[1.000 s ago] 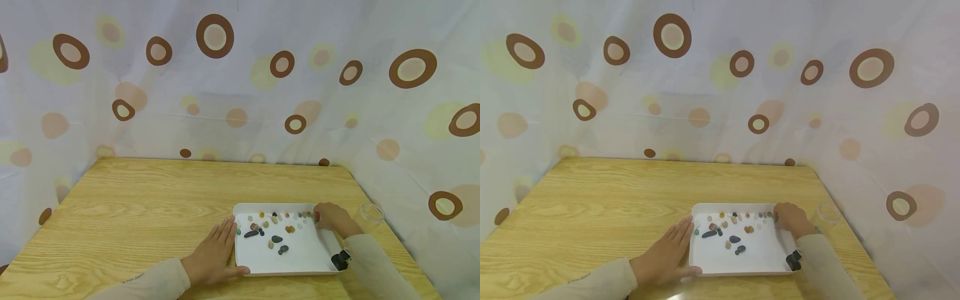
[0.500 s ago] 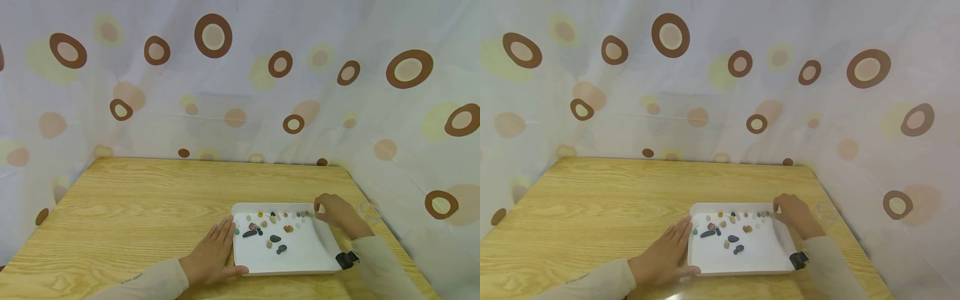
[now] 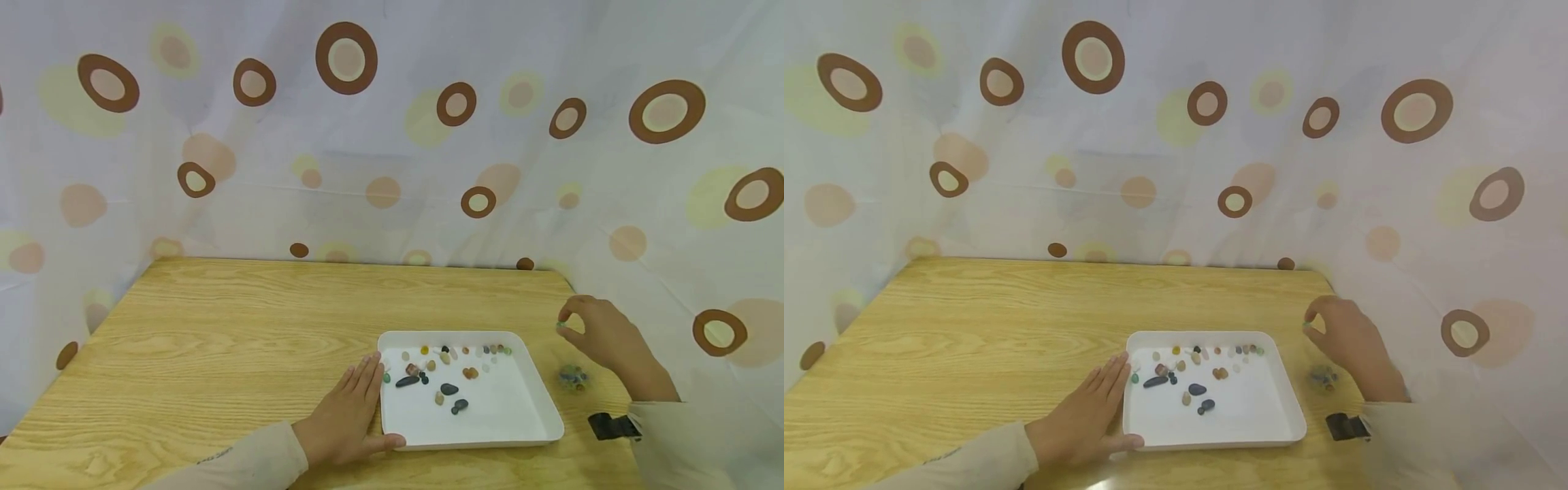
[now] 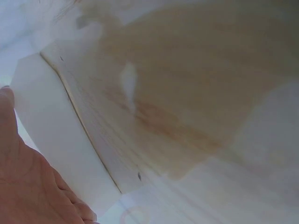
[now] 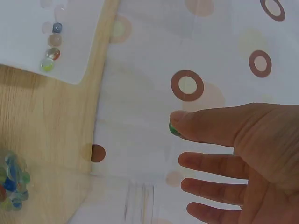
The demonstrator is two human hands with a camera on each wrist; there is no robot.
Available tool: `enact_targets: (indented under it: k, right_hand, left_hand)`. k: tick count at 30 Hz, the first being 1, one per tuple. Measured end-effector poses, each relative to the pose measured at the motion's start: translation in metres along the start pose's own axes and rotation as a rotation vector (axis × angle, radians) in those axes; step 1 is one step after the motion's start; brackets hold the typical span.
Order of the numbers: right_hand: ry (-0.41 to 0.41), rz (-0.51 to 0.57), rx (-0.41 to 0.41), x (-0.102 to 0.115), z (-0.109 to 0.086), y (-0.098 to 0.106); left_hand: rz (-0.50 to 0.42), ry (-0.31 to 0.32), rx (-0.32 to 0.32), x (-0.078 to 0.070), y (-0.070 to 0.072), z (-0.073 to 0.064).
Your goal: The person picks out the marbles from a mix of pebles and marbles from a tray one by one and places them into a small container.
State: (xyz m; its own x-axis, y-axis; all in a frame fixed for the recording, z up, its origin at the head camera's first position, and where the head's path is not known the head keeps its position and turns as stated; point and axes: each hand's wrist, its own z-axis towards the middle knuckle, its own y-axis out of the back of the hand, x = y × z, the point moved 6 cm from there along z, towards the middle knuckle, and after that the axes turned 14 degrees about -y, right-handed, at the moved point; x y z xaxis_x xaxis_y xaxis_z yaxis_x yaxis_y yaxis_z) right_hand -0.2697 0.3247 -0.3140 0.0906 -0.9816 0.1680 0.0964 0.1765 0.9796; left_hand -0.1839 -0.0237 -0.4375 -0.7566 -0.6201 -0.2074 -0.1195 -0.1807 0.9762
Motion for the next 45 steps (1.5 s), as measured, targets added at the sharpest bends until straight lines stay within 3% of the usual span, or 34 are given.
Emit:
enact_targets:
  k: [6, 12, 18, 45]
  right_hand:
    - [-0.093, 0.026, -0.018, -0.026, -0.010, 0.012]
    - [-0.157, 0.034, -0.031, -0.048, -0.020, 0.009]
    - [-0.213, 0.054, 0.026, -0.062, -0.025, 0.000]
    - [-0.207, 0.054, 0.014, -0.062, -0.024, -0.003]
  left_hand:
    - [0.004, -0.005, -0.011, 0.000, 0.001, 0.000]
    - [0.016, -0.007, -0.014, 0.001, 0.000, 0.000]
    - [0.010, -0.011, -0.016, 0.000, 0.002, -0.001]
    - [0.003, -0.015, -0.006, 0.000, 0.001, 0.000]
